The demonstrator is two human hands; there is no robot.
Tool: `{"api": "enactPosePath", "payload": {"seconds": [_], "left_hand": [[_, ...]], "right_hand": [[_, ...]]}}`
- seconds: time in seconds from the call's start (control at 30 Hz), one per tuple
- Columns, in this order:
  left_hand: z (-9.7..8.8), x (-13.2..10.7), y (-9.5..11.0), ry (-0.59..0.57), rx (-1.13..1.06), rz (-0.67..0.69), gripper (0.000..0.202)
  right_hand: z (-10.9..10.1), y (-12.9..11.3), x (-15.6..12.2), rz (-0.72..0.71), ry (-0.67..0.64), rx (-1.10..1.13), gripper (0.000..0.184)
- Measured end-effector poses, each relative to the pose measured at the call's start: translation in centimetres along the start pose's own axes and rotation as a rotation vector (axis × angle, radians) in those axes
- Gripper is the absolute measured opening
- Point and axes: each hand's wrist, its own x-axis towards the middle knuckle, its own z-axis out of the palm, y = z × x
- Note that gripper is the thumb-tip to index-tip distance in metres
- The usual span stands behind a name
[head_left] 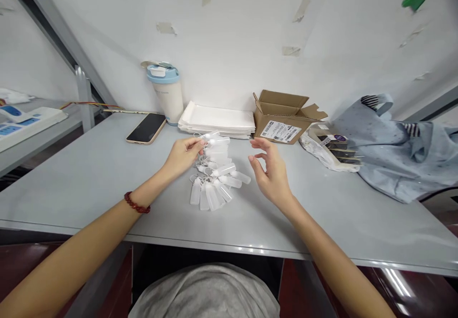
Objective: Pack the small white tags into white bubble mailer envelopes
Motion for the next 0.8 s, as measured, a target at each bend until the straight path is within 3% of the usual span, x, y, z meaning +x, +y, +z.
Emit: {"api": "enactPosePath", "payload": {"seconds": [0.17,0.3,0.4,0.5,0.63,0.8], "left_hand": [[-0.5,0.5,-1.0,0.109,0.058,0.012,0.033],[-2.3,3.1,-2.0,0.198,0.408,0.18,0.03],[-3.5,6.5,-2.6,0.113,0.706,0.36,0.028],[-3.8,9.9,-2.9,-0.016,0.835,0.494,0.03],[-3.6,12.7,-2.9,-0.117,0.895,0.511,0.03],[-3.9,13.6,-3.1,-0.137,0.902,0.499,0.026]], "right_hand": [[-0.4,-0.2,0.0,-0.025,0.023,-0.036,0.03],[-0.8,0.2,0.2,-0.005,0.037,-0.053,0.031],[-1.0,0.7,0.3,0.009,0.052,-0.065,0.03],[-1.1,1.1,0.5,0.016,0.053,-0.091,0.03],[-1.0,1.6,0.6,0.014,0.04,-0.125,0.028],[-1.0,1.8,0.6,0.008,0.044,-0.129,0.027]]}}
